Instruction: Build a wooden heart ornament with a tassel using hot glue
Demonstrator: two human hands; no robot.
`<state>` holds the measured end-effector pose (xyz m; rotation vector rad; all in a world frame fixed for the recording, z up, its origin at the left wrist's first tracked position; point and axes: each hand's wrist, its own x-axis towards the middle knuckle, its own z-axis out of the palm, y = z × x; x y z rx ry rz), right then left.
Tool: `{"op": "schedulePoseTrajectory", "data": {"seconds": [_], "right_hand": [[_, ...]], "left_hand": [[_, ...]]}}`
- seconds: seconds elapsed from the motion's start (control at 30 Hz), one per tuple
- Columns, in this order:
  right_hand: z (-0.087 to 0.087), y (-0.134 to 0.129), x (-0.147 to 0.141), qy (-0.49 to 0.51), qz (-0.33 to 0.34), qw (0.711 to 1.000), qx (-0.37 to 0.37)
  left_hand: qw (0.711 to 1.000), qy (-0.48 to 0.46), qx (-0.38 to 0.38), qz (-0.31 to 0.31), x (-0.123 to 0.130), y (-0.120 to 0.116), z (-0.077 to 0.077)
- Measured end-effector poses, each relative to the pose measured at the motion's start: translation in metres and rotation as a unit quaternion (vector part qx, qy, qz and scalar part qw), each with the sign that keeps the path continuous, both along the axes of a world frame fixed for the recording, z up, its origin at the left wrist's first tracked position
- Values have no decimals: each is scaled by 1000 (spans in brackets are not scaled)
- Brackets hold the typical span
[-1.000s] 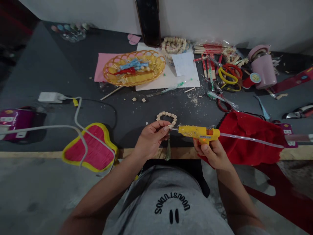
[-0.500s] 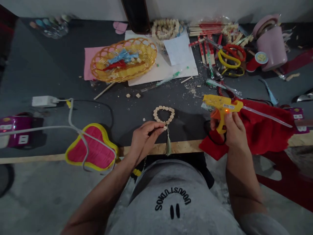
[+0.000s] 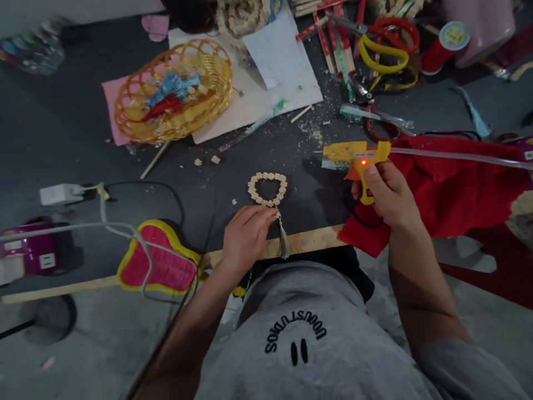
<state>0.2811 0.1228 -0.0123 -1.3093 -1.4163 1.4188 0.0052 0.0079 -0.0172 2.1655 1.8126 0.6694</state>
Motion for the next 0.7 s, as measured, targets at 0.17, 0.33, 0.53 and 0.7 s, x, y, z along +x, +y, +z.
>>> {"op": "schedulePoseTrajectory", "data": {"seconds": [0.17,0.33,0.53,0.7], "right_hand": [[5,9,3,-128,23,991,45],[21,9,6,-322,-44,928,183],[24,-44,-30,-323,196,847,374],[8,-72,-64,-304,440,734,418]], "left_hand": [[1000,-9,-7,8,0,0,-1],[999,-30,-19,10,1,1,1],[998,-43,-41,29,-1,-1,1],[998,-42,-34,22,-1,1,4]]}}
